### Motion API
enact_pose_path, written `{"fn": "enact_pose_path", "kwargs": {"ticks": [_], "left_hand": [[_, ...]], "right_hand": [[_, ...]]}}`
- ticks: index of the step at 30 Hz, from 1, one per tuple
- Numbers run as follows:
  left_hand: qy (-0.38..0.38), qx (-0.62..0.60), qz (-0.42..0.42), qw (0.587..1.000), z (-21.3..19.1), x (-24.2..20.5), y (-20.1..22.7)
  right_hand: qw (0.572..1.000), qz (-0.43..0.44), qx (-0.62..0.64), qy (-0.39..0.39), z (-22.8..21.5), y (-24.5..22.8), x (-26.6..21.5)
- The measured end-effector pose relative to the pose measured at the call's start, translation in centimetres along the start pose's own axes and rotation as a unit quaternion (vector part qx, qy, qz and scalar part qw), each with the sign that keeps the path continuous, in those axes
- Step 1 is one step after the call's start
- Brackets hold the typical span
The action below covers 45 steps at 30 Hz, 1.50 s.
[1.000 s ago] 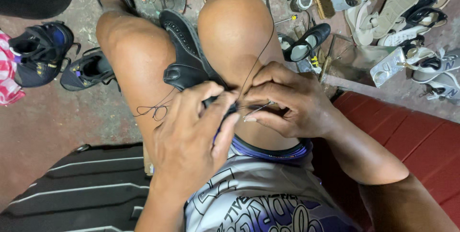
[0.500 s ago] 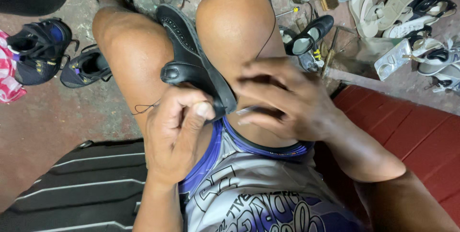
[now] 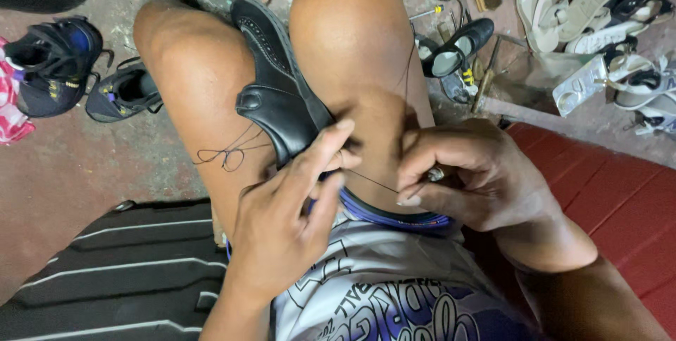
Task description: The person is repairing a black shoe by hand-sewing the sole to the upper. They use a needle and thread to stitch along the edge of the shoe, pulling the thread tight after each stitch. The person holds the shoe between their legs while working.
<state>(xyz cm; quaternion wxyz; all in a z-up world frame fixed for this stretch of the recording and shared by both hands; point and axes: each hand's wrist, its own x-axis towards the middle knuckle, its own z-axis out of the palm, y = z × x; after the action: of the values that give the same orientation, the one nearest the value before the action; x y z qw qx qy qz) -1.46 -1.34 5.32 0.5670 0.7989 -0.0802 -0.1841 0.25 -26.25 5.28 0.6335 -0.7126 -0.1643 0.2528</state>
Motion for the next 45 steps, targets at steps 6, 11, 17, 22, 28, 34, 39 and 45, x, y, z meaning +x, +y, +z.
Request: {"fn": "enact_pose_path", "kwargs": {"ticks": [6,11,17,22,28,34,39,45], "left_hand": [[0.050,0.085,0.018,0.995,1.2,0.0,-0.3],[0.045,0.035,0.005,0.998,1.5,-0.1,-0.5],[0.044,0.015,-0.001,0.999,0.9,0.4,0.0],[0.046,-0.004,-0.003,0.999,0.7,0.7,0.4],[0.089,-0.012,0.048,0.995,0.6,-0.3,0.0],[0.188,0.109,0.057,0.974,-2.5,-0.4,-1.6],[0.019,0.135,0.061,0.989,-2.6,1.6,-3.1],[0.054,0.108,0.044,0.992,-2.7,1.3,-4.3]], "right_hand": [[0.961,-0.052,-0.270,0.031,3.4,0.3,2.7],[0.889,-0.049,-0.439,0.115,0.8,1.3,3.1],[0.751,0.014,-0.618,0.232,-6.5,0.4,1.1],[0.860,0.027,-0.504,0.079,-0.8,0.8,-0.3],[0.958,-0.042,-0.268,0.089,4.1,1.4,-0.2],[0.992,0.030,0.019,0.124,3.2,0.9,-0.8],[0.962,0.083,-0.252,0.070,5.1,1.5,1.0],[0.934,-0.028,-0.322,0.151,5.6,1.8,3.5]]}}
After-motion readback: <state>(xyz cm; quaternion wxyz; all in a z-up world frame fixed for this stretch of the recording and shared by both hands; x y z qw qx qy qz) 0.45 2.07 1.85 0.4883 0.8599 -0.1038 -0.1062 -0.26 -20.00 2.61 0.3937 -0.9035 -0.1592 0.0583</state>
